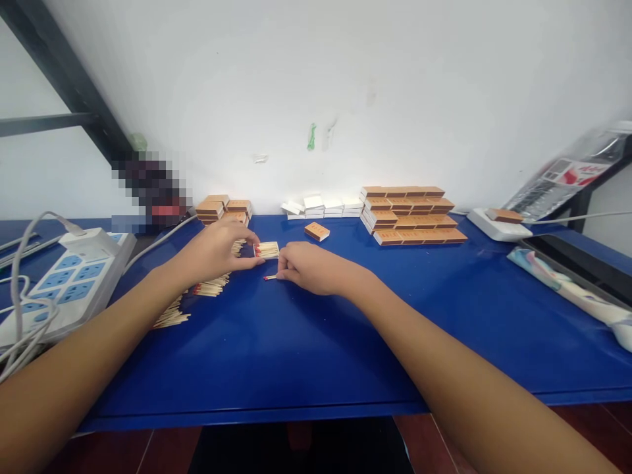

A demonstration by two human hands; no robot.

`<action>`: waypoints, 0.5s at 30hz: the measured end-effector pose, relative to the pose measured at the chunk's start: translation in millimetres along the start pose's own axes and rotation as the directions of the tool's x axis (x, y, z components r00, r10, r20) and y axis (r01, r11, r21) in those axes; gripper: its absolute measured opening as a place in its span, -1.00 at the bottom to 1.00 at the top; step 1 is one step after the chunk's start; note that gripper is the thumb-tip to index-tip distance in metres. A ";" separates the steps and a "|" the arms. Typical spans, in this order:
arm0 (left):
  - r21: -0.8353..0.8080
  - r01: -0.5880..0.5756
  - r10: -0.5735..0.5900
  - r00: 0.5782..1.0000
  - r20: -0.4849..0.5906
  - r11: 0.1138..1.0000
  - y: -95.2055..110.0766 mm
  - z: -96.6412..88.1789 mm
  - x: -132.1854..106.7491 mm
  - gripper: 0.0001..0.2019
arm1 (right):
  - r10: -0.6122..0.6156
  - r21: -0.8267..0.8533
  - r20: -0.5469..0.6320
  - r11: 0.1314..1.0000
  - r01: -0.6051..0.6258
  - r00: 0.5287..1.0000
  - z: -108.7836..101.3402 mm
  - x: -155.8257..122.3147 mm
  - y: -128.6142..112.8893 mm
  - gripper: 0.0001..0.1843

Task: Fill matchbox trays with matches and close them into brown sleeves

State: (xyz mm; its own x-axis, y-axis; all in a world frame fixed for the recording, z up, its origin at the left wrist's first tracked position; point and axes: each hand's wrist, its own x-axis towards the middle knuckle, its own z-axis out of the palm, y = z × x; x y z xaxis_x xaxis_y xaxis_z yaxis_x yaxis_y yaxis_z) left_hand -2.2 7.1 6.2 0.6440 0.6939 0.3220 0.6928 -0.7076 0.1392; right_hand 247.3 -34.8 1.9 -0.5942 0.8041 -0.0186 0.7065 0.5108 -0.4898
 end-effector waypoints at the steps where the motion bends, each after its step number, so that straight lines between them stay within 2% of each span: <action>1: 0.001 -0.005 0.005 1.000 -0.002 1.000 -0.7 0.3 0.0 -0.74 | -0.005 -0.005 -0.010 1.000 0.005 1.000 -1.0 0.0 0.4 -0.87; 4: 0.000 -0.022 0.022 1.000 -0.012 1.000 -1.7 1.4 -0.2 -0.75 | -0.009 -0.033 -0.131 0.999 0.005 0.991 -5.8 0.9 2.0 -0.86; 8: -0.043 -0.031 0.030 0.999 -0.014 0.999 1.1 3.7 -0.9 -0.71 | -0.003 -0.055 -0.319 0.998 -0.016 0.948 -7.9 4.0 1.6 -0.87; 11: -0.094 -0.057 0.056 0.998 -0.013 0.994 4.6 6.4 -1.0 -0.73 | -0.005 -0.095 -0.342 0.995 -0.030 0.940 -2.3 6.9 -0.1 -0.90; 15: -0.131 -0.070 0.069 0.998 -0.013 0.989 7.1 9.0 -1.3 -0.76 | -0.015 -0.139 -0.292 0.990 -0.026 0.956 3.0 9.5 -1.5 -0.89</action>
State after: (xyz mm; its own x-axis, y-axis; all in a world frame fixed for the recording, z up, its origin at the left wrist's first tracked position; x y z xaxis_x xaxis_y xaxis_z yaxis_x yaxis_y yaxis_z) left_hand 4.8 2.3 -1.6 0.6858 0.6417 0.3435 0.5976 -0.7658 0.2375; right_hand 239.4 -28.8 -0.2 -0.4668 0.8500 0.2442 0.7684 0.5265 -0.3637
